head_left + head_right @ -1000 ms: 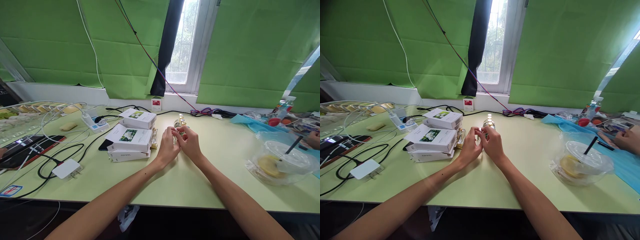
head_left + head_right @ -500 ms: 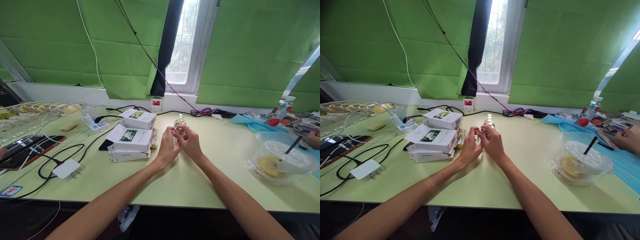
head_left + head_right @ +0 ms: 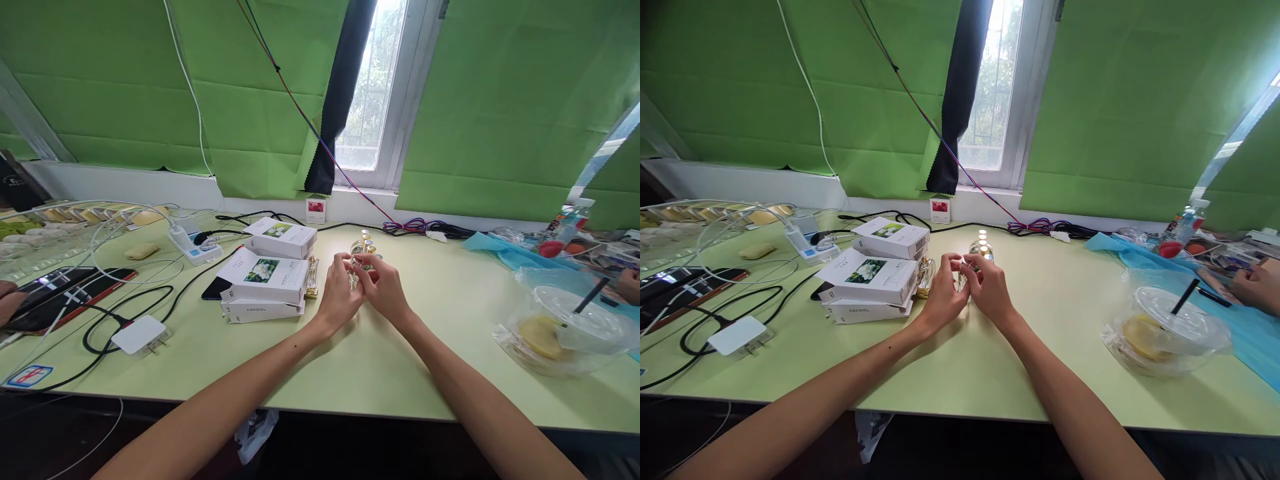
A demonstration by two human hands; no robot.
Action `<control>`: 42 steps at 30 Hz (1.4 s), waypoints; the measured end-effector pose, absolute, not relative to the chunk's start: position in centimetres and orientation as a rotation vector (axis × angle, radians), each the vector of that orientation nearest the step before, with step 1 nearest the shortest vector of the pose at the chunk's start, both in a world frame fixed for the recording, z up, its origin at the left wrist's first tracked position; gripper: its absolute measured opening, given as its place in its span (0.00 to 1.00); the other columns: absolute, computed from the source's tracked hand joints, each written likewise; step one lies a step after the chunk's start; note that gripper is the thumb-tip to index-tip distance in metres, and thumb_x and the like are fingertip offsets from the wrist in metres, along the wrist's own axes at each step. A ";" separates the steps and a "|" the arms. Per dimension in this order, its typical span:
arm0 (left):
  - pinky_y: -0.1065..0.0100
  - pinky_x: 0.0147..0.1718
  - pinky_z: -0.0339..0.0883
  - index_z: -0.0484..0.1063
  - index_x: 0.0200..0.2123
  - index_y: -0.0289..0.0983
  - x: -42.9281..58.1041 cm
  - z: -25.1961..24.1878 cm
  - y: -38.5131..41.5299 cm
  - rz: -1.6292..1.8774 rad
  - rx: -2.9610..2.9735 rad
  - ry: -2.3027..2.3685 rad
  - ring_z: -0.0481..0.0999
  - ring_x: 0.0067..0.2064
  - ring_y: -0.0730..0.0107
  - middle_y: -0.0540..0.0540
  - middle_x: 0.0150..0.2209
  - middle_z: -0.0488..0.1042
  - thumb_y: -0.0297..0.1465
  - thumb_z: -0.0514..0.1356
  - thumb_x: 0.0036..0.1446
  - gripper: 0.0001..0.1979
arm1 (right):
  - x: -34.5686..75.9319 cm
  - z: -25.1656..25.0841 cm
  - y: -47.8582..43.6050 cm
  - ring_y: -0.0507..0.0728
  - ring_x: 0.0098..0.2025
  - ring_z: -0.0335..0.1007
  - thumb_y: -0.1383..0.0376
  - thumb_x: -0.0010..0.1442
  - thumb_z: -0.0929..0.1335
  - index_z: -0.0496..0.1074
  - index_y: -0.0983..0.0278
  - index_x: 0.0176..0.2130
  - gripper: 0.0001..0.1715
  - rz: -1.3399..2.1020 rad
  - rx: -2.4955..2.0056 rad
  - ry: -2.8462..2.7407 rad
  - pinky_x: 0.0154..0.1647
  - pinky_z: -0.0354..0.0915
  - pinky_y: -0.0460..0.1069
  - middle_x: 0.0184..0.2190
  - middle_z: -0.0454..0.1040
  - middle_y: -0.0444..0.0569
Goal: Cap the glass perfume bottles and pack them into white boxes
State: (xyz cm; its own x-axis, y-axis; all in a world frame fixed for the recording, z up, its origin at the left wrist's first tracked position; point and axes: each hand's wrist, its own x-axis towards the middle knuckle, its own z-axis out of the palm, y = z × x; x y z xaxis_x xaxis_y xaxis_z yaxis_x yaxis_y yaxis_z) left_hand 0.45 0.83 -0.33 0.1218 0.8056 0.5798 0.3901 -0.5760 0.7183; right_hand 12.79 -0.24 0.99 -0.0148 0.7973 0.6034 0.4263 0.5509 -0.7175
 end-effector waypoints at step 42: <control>0.61 0.42 0.67 0.61 0.44 0.40 0.2 -0.3 0.8 1.440 2.050 1.154 0.73 0.46 0.60 0.43 0.44 0.71 0.24 0.59 0.53 0.16 | 12.8 1.0 0.1 0.51 0.22 0.62 0.58 0.63 0.68 0.63 0.59 0.36 0.10 0.365 -1.094 -1.708 0.24 0.61 0.47 0.33 0.74 0.45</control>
State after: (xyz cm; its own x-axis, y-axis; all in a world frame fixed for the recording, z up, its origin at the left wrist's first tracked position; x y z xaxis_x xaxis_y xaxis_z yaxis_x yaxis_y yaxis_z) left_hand 0.24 0.80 -0.29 0.1373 0.7945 0.5915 0.4040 -0.5902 0.6989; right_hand 12.83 0.12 0.96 -0.0563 0.8032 0.5931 0.4909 0.5395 -0.6840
